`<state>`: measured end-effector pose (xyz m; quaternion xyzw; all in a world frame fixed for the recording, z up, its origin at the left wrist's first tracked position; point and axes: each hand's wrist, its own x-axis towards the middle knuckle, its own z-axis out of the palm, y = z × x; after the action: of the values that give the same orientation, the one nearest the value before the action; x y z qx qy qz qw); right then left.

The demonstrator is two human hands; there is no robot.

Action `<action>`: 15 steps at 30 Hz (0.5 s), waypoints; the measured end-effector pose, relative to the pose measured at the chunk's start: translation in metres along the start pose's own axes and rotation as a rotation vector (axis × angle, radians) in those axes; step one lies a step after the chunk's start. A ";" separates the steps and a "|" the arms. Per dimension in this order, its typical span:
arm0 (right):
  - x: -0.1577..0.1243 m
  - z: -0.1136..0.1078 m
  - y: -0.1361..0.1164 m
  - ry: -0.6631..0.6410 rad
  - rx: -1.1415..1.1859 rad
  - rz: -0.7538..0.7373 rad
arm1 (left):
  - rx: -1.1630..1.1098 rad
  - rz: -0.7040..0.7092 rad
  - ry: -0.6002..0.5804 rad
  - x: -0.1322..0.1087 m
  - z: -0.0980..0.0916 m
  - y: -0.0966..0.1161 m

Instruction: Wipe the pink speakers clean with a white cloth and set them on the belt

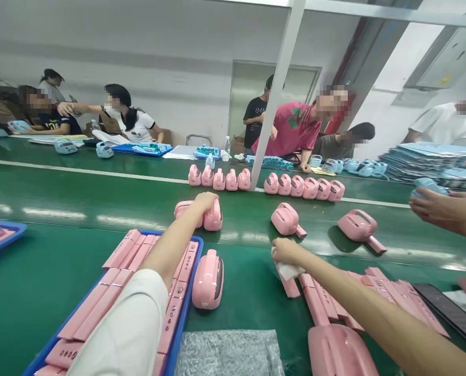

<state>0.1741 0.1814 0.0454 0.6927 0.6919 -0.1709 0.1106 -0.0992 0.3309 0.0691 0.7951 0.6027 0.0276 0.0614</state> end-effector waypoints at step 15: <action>0.114 -0.031 -0.109 0.290 0.437 0.002 | -0.060 -0.099 0.064 -0.093 -0.038 -0.064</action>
<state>0.0660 0.3003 0.0380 0.7179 0.6467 -0.2154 -0.1418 -0.1903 0.2605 0.1016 0.7609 0.6418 0.0682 0.0673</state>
